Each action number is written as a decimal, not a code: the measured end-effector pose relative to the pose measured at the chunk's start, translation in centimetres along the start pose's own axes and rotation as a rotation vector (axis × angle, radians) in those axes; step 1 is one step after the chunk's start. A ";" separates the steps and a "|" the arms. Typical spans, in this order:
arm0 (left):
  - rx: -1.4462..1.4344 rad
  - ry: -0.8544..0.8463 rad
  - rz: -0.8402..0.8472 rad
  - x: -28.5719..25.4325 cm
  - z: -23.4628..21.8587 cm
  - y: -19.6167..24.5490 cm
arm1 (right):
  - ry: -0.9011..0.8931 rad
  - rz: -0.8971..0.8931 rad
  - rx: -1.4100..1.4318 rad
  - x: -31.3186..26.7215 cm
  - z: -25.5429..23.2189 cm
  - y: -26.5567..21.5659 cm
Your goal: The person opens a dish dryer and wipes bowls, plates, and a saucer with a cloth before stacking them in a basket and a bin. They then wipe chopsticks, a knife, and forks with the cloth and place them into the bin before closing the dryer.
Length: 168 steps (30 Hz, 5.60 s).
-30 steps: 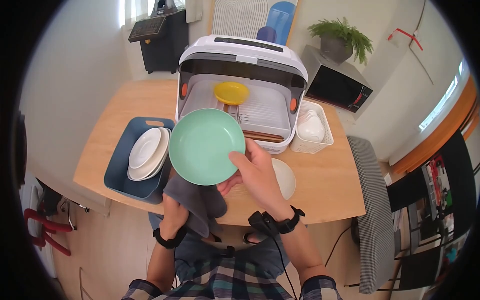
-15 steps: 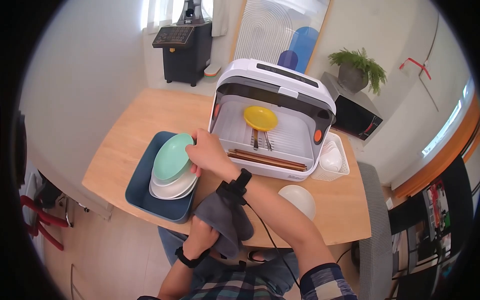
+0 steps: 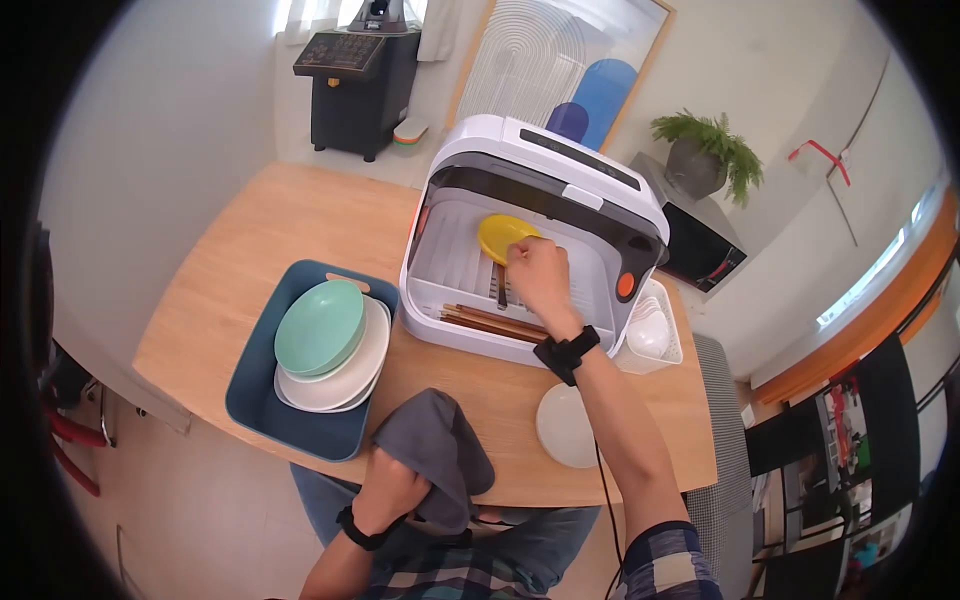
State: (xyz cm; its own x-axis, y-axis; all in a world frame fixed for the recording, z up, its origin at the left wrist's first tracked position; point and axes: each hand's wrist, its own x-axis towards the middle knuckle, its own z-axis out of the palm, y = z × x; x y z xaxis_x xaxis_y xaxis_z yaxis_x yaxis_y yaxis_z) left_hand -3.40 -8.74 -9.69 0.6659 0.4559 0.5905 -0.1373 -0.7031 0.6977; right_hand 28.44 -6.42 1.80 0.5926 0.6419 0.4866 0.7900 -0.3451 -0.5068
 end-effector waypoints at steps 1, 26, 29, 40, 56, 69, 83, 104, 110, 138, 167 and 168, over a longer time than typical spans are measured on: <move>-0.003 -0.002 0.004 0.1 0.0 0.0 | 0.004 0.002 -0.003 0.7 -1.0 1.1; 0.057 0.087 -0.017 0.3 -0.2 1.1 | -0.312 0.679 1.173 -8.0 -9.3 0.5; 0.020 0.151 -0.075 -0.2 0.1 0.7 | -0.331 0.638 1.109 -12.4 -11.6 -0.8; 0.231 0.227 0.143 4.8 0.4 7.8 | -0.122 0.343 0.683 -22.5 -9.1 -4.0; 0.266 -0.279 0.096 7.6 3.4 10.4 | -0.152 0.166 0.843 -25.7 -9.1 -4.0; 0.183 -0.191 0.370 5.2 3.6 9.2 | -0.130 0.178 0.904 -25.8 -9.4 -5.0; 0.296 -0.224 0.349 6.6 3.9 10.3 | -0.079 0.248 0.772 -25.9 -10.1 -5.5; 0.116 0.366 0.092 6.5 2.7 8.8 | -0.011 0.314 0.788 -26.9 -10.0 -4.1; -0.240 0.049 -0.166 5.1 3.5 9.7 | 0.024 0.451 1.317 -26.4 -10.5 -5.4; -0.014 -0.032 -0.315 1.1 1.7 3.6 | -0.160 0.194 0.665 -15.5 -11.5 -9.6; -0.302 0.131 -0.343 0.7 1.3 3.0 | -0.190 -0.128 0.222 -9.7 -2.9 -13.4; -0.285 0.125 -0.337 0.6 1.3 2.9 | -0.128 -0.119 0.296 -10.9 -4.6 -11.9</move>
State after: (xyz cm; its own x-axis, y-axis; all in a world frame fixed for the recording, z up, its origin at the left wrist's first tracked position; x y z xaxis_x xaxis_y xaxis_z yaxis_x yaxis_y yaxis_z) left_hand -2.43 -11.22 -7.86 0.6169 0.7079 0.3440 -0.1364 -0.3343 0.9325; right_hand 13.29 -12.50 5.80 0.4593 0.7532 0.4708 0.7614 -0.0608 -0.6455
